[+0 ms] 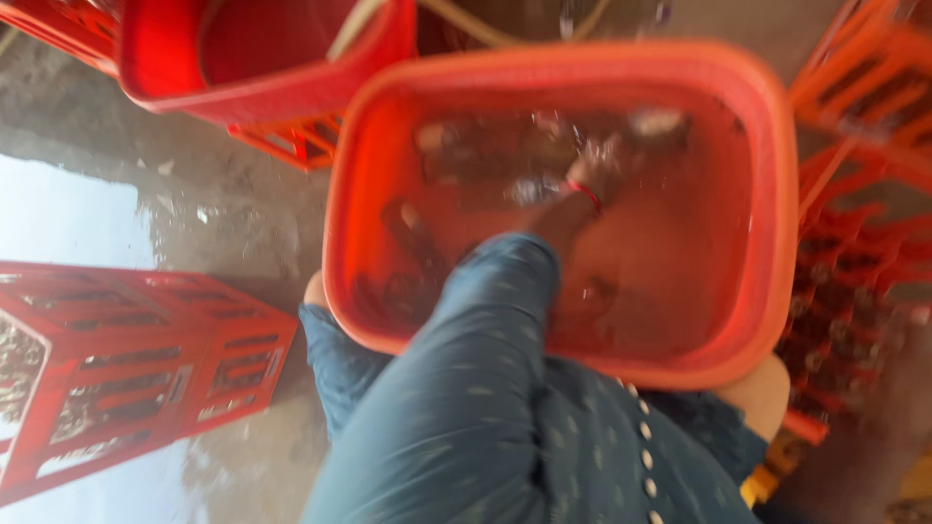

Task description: The person washes glass bottles by hand in a red tub filled with water. They repeatedly pick up bottles, rinse them, and place them into an orange crate.

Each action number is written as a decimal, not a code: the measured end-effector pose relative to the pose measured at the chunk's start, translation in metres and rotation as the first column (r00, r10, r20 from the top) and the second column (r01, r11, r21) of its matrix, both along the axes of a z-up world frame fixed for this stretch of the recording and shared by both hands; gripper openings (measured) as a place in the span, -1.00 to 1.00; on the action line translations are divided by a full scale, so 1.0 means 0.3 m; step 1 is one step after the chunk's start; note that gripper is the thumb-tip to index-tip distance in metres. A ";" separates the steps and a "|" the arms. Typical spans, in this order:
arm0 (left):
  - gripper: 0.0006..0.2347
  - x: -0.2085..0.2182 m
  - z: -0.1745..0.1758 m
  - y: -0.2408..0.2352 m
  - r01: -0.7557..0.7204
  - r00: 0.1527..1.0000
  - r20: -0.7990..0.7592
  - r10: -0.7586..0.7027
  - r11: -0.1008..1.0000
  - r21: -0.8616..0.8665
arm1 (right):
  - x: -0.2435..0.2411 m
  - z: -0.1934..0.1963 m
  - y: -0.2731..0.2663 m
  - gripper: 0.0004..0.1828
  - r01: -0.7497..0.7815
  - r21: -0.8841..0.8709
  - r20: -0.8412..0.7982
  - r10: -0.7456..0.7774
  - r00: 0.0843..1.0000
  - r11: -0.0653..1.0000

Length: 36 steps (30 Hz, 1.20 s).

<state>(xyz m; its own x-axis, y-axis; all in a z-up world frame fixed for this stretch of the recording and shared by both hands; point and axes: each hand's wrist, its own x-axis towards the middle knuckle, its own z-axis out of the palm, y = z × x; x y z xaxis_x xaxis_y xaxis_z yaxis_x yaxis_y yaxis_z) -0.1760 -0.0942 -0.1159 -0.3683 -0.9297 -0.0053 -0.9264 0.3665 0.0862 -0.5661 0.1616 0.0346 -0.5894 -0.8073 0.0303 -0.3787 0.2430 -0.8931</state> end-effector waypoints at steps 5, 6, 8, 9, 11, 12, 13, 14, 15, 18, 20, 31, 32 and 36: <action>-0.56 -0.117 -0.063 -0.005 -0.209 0.935 -0.272 0.228 0.973 0.097 | 0.157 0.152 0.028 -0.72 -0.064 -0.082 0.062 0.069 0.996 0.995; -0.57 -0.109 -0.062 0.014 -0.116 0.971 -0.206 0.124 0.992 0.052 | 0.162 0.182 0.035 -0.76 -0.164 -0.190 0.046 0.176 0.983 0.968; -0.57 -0.069 -0.020 0.049 0.274 0.951 0.182 -0.249 0.954 -0.126 | 0.199 0.216 0.042 -0.80 -0.180 -0.250 0.090 0.208 0.974 0.951; -0.65 -0.042 0.021 0.066 0.278 0.960 0.079 -0.267 0.931 -0.236 | 0.218 0.236 0.046 -0.79 -0.198 -0.272 0.109 0.235 0.966 0.942; -0.78 0.015 0.134 0.105 0.243 0.939 -0.117 -0.325 0.861 -0.446 | 0.274 0.278 0.033 -0.73 -0.245 -0.310 0.149 0.301 0.942 0.919; -0.73 0.033 0.206 0.113 0.189 0.942 -0.157 -0.296 0.856 -0.481 | 0.315 0.296 0.011 -0.68 -0.273 -0.326 0.168 0.339 0.925 0.905; -0.66 0.055 0.279 0.123 0.131 0.944 -0.199 -0.265 0.851 -0.508 | 0.378 0.300 -0.003 -0.65 -0.281 -0.256 0.131 0.321 0.938 0.925; -0.58 0.083 0.349 0.135 0.073 0.942 -0.241 -0.234 0.844 -0.532 | 0.439 0.306 -0.030 -0.62 -0.284 -0.185 0.091 0.304 0.948 0.941; -0.64 0.112 0.414 0.146 -0.023 0.908 -0.392 -0.150 0.915 -0.403 | 0.497 0.313 -0.055 -0.61 -0.325 -0.179 0.205 0.359 0.911 0.928; -0.74 0.189 0.556 0.192 -0.204 0.578 -0.807 0.122 0.979 0.002 | 0.693 0.283 -0.128 -0.57 -0.462 -0.192 0.370 0.500 0.783 0.866; -0.77 0.240 0.599 0.231 -0.211 0.089 -0.970 0.227 0.956 0.204 | 0.832 0.232 -0.196 -0.52 -0.466 -0.180 0.369 0.499 0.784 0.866; -0.69 0.531 0.370 0.504 0.026 -0.655 -0.417 0.630 0.570 0.821 | 1.064 0.204 -0.131 -0.46 -0.582 -0.248 0.593 0.597 0.540 0.774; -0.68 0.539 0.330 0.513 0.033 -0.640 -0.395 0.659 0.537 0.843 | 1.081 0.213 -0.131 -0.47 -0.588 -0.236 0.563 0.602 0.567 0.774; -0.67 0.591 0.222 0.467 0.106 -0.661 -0.406 0.631 0.614 0.782 | 1.140 0.269 -0.140 -0.52 -0.568 -0.152 0.487 0.562 0.669 0.809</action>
